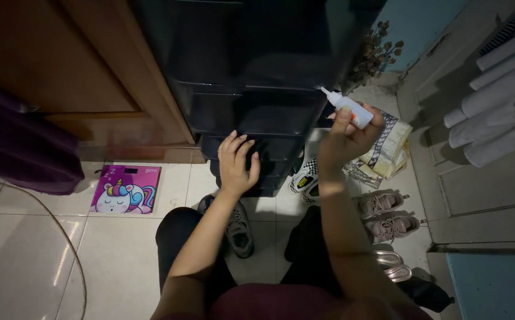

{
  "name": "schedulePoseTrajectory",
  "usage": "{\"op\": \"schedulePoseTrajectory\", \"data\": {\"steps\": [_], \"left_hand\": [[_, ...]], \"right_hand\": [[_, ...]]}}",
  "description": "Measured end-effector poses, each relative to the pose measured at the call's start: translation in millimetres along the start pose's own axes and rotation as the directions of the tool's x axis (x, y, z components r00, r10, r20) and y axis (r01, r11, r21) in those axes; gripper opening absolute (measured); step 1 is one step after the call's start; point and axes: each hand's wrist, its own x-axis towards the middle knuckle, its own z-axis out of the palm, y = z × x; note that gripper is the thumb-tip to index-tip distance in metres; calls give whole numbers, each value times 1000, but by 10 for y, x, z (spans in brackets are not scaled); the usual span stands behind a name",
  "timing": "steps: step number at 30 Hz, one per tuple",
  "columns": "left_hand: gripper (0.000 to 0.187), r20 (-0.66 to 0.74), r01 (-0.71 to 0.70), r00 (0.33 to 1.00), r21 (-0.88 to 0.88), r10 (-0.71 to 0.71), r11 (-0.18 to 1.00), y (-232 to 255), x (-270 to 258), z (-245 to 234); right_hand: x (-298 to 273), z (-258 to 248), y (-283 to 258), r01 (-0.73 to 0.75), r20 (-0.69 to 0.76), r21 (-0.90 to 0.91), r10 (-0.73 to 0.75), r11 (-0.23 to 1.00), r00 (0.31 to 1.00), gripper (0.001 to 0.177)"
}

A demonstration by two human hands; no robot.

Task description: The person assembles a black plastic shoe rack by applying glue to the joints and pressing the pieces together. They then retrieve a small white object from a shelf and place it inside the assembled rack.

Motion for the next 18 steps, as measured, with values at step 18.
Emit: {"op": "schedulePoseTrajectory", "data": {"steps": [18], "left_hand": [[29, -13, 38, 999, 9, -38, 999, -156, 85, -237]], "right_hand": [[1019, 303, -959, 436, 708, -417, -16, 798, 706, 33]]}}
